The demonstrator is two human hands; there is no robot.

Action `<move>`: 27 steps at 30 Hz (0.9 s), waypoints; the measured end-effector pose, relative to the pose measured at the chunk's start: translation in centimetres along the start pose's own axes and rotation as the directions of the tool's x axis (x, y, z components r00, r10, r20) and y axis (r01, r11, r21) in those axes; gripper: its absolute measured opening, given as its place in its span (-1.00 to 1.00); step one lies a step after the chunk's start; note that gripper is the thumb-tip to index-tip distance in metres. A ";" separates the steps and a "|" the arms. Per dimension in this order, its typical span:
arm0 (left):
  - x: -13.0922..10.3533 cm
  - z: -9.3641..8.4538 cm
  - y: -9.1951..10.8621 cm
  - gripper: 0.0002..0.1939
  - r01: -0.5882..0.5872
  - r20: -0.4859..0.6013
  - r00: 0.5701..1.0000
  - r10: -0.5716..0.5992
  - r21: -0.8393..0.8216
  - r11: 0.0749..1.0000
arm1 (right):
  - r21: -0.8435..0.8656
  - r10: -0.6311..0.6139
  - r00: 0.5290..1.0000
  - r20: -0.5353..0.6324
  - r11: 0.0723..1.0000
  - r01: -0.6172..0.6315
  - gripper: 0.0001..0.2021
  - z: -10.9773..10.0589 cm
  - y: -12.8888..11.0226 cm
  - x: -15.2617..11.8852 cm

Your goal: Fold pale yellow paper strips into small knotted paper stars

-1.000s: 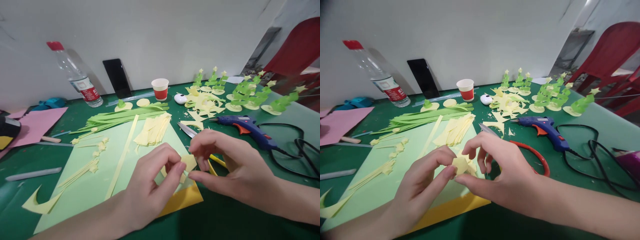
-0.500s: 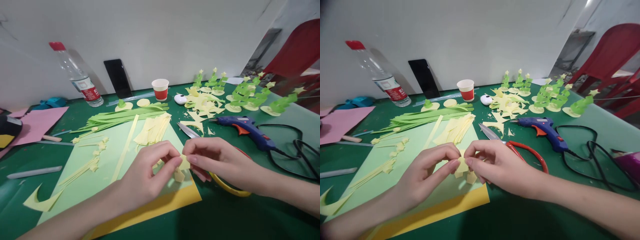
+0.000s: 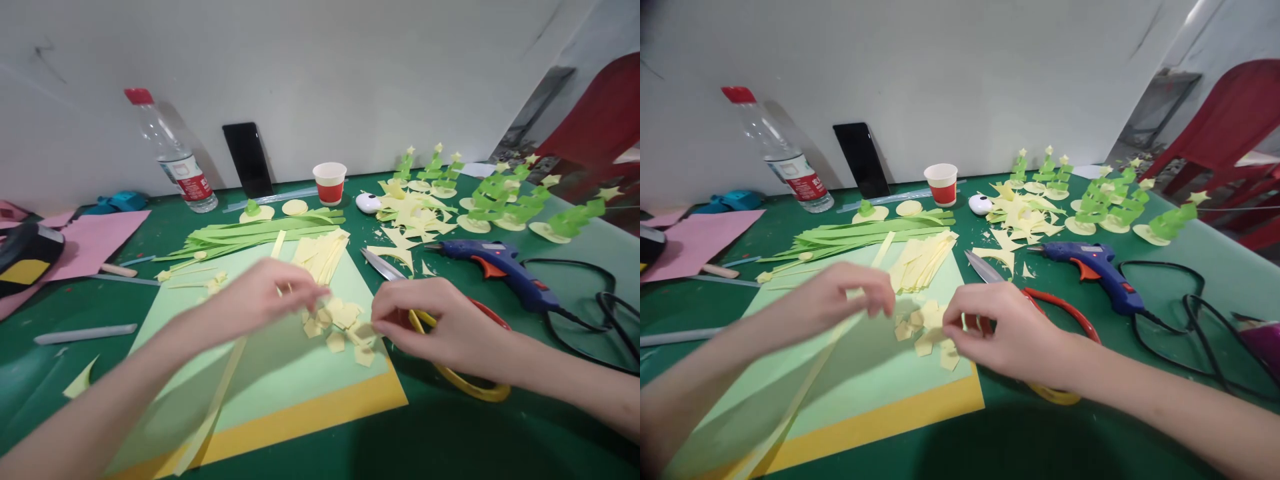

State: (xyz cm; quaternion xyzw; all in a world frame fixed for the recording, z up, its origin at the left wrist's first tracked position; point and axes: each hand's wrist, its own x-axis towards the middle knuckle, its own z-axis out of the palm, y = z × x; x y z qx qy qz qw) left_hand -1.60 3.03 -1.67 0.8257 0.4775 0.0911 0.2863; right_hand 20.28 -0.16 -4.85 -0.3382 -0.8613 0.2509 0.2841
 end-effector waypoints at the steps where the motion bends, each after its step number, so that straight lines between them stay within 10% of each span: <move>1: 0.5 -0.8 -1.0 -0.57 0.100 -0.112 0.989 -0.094 0.046 0.994 | -0.055 0.005 0.999 -0.033 0.998 -0.007 -0.83 0.2 0.6 0.0; 5: 2.2 -2.2 -5.4 -0.72 0.334 -0.286 0.914 -0.288 0.128 0.934 | -0.236 -0.039 0.994 -0.098 0.972 0.015 -0.76 1.3 2.2 -0.4; 11: 3.0 -0.7 -8.1 -0.75 0.451 -0.241 0.880 -0.408 0.159 0.878 | -0.273 -0.096 0.994 0.060 0.956 0.109 -0.71 1.9 1.6 -0.7; 21: 2.8 -1.1 -6.2 -0.79 0.414 -0.203 0.886 -0.417 -0.061 0.908 | -0.114 0.183 0.982 -0.053 0.976 -0.188 -0.78 0.6 2.1 0.1; 27: 1.1 -0.8 -1.4 -0.72 0.247 -0.137 0.942 -0.305 -0.331 0.911 | 0.212 0.416 0.908 -0.054 0.893 -0.397 -0.75 -0.7 0.4 0.9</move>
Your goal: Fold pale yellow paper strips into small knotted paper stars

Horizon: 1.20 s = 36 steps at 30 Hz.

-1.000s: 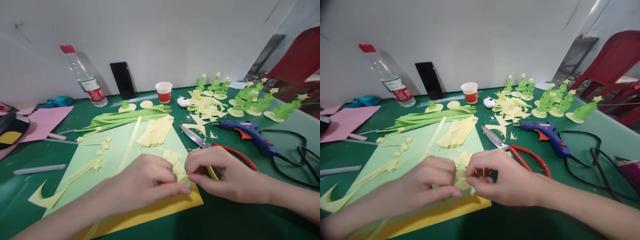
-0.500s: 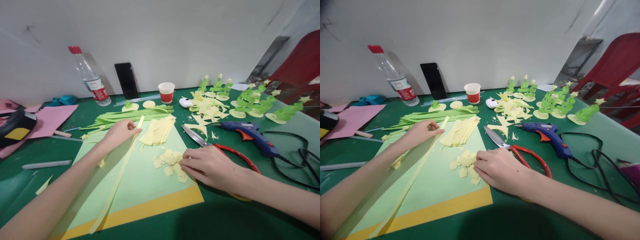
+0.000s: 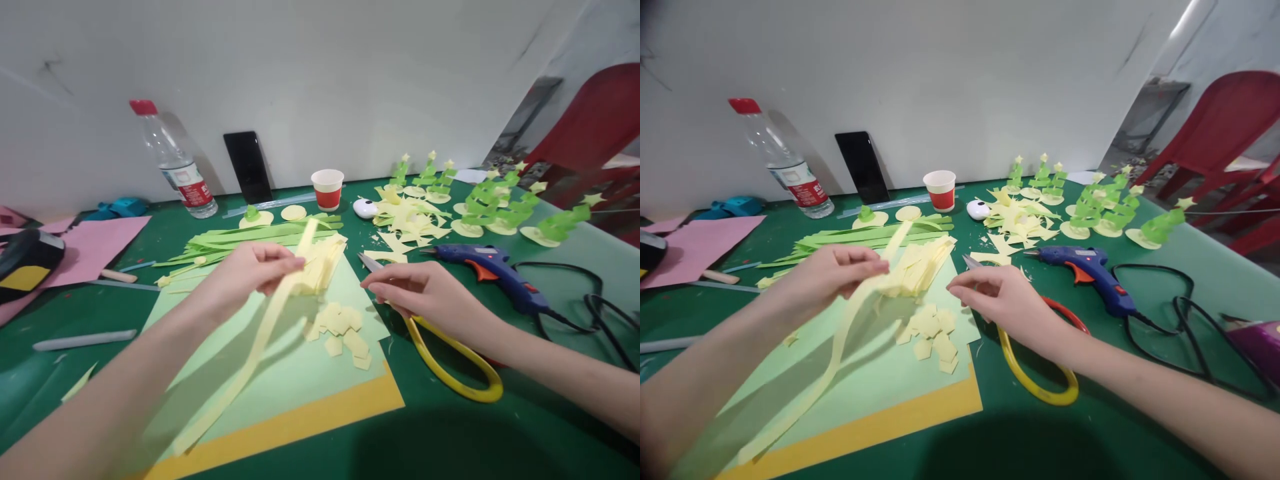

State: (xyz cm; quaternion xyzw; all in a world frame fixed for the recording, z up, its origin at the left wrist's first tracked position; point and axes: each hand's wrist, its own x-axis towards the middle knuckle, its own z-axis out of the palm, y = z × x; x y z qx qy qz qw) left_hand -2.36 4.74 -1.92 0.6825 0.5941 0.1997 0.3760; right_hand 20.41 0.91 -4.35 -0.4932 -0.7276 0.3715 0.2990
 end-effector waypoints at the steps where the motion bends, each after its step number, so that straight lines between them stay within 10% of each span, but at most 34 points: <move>1: -0.7 0.7 0.7 -0.72 -0.015 0.045 0.999 0.016 -0.033 0.999 | 0.055 0.030 0.999 0.019 0.998 -0.031 -0.74 0.0 -0.4 -0.1; 7: -3.4 4.7 2.7 -0.70 -0.017 0.276 0.959 0.065 -0.171 0.985 | 0.291 0.097 0.986 0.133 0.947 -0.133 -0.74 1.0 -1.5 -1.5; 13: -3.4 5.0 2.3 -0.77 -0.322 0.087 0.941 0.327 -0.072 0.944 | 0.334 0.107 0.985 0.138 0.931 -0.148 -0.81 1.6 -1.3 -1.8; 20: -2.6 5.2 3.8 -0.89 -0.743 -0.080 0.659 0.748 0.088 0.664 | 0.404 0.113 0.977 0.178 0.897 -0.178 -0.74 1.4 -1.2 -1.7; 25: -3.2 4.0 4.2 -0.86 -0.809 -0.157 0.492 0.856 0.280 0.517 | 0.550 0.157 0.978 0.135 0.809 -0.206 -0.92 0.2 -1.5 -1.2; 29: -3.2 3.5 3.8 -0.87 -0.767 -0.258 0.542 0.800 0.235 0.596 | 0.694 0.163 0.982 0.097 0.696 -0.184 -0.93 -0.7 -1.9 -1.1; 36: -2.9 5.1 3.6 -0.88 -0.604 -0.178 0.793 0.582 -0.105 0.790 | 0.839 0.121 0.983 0.137 0.513 -0.180 -0.81 -1.0 -2.1 -1.3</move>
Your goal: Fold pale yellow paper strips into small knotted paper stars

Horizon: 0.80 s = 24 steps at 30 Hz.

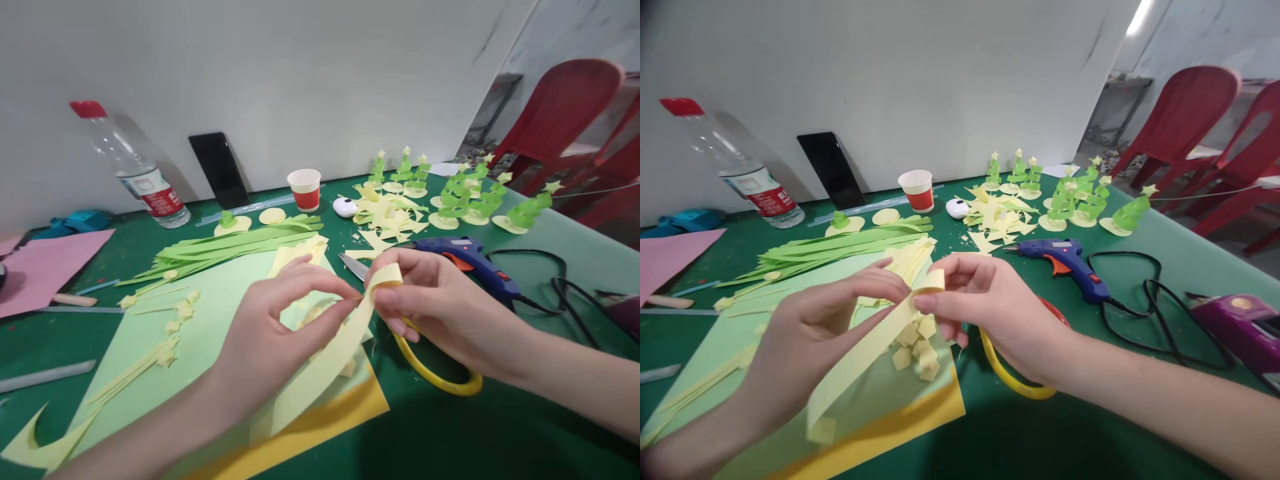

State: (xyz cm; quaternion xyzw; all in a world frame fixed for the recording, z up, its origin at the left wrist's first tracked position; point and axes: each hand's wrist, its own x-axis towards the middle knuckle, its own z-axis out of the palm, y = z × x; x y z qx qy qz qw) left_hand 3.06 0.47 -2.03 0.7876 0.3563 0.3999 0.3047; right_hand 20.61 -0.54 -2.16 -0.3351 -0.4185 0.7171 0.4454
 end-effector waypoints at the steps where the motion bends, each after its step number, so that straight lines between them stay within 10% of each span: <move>1: -0.1 0.2 0.1 -0.88 0.046 0.028 0.999 -0.045 -0.044 0.998 | -0.015 -0.013 1.000 -0.017 1.000 0.013 -0.81 0.0 0.1 0.0; 9: -0.1 0.1 0.4 -0.77 0.402 0.264 0.910 -0.320 -0.371 0.837 | -0.221 -0.119 0.990 -0.078 0.970 0.100 -0.77 0.3 0.0 -0.3; 24: 0.2 0.4 0.4 -0.82 0.405 0.127 0.914 -0.385 -0.336 0.851 | -0.612 -0.063 0.993 0.097 0.784 0.110 -0.89 0.8 0.8 -0.8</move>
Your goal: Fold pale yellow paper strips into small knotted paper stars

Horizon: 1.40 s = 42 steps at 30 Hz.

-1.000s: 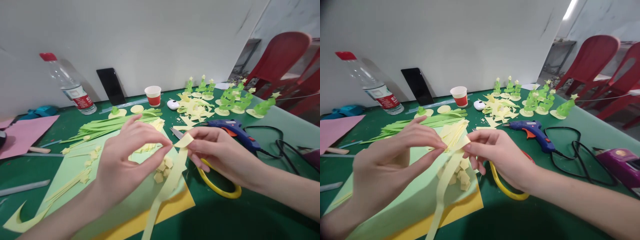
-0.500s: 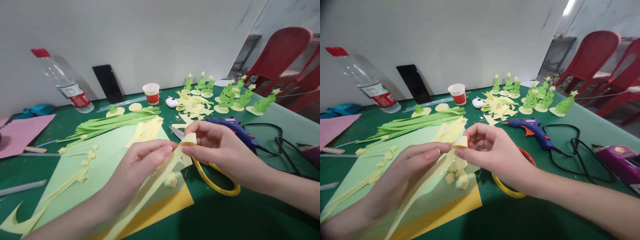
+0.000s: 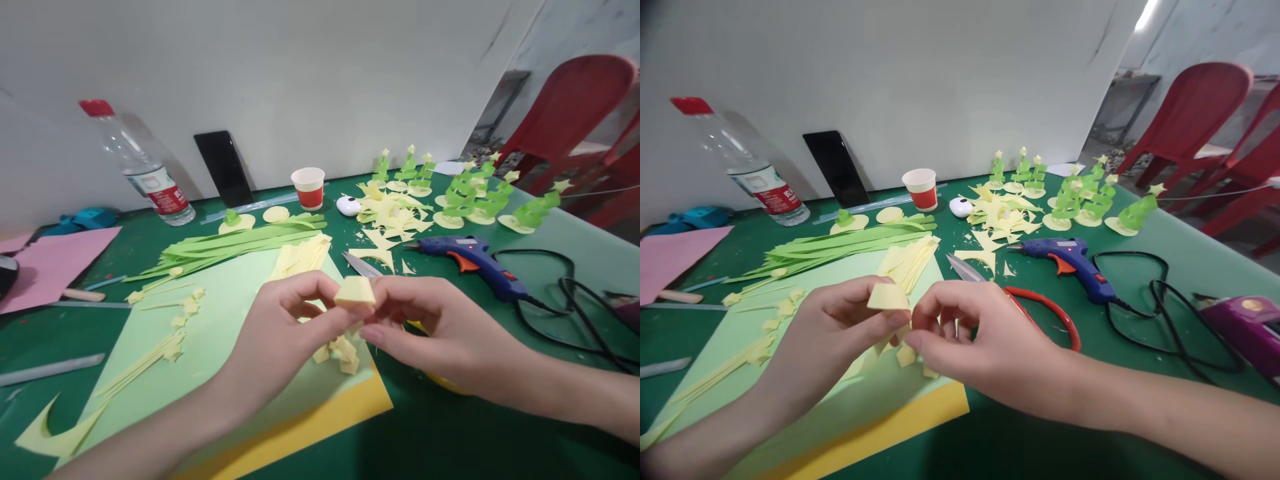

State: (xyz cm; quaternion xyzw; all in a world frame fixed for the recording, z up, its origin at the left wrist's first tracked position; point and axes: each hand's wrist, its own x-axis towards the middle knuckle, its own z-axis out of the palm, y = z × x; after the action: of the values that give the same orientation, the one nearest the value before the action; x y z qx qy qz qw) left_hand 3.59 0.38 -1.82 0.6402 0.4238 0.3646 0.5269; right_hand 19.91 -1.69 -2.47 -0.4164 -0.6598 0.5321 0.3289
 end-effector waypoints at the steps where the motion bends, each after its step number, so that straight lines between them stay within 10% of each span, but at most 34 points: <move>1: 0.0 0.0 -0.1 -0.79 -0.008 0.003 1.000 0.008 0.037 0.999 | 0.019 0.010 1.000 0.016 1.000 -0.010 -0.89 0.0 0.0 0.0; 10: -0.2 0.0 -0.4 -0.71 -0.073 0.083 0.994 0.069 0.048 0.996 | 0.468 -0.022 0.987 0.156 0.882 -0.055 -0.86 -0.7 0.3 -0.6; 17: -0.6 0.4 -0.2 -0.70 -0.125 0.099 0.988 0.120 0.050 0.991 | 0.297 -0.080 0.992 0.100 0.954 0.047 -0.84 -0.6 0.7 -0.1; 28: -0.6 0.5 -1.1 -0.73 -0.329 0.230 0.940 0.253 0.405 0.853 | 0.389 0.068 0.993 0.100 0.916 -0.102 -0.75 -0.3 0.6 0.4; 42: -1.0 0.5 -0.9 -0.77 -0.365 0.274 0.923 0.270 0.406 0.838 | 0.492 0.177 0.981 0.078 0.849 -0.192 -0.80 -0.6 0.3 0.6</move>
State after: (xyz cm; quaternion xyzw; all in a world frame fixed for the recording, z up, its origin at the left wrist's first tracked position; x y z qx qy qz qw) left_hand 3.52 -0.63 -2.79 0.8401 0.3270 0.2710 0.3374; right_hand 20.25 -0.82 -2.59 -0.3712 -0.4625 0.7190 0.3624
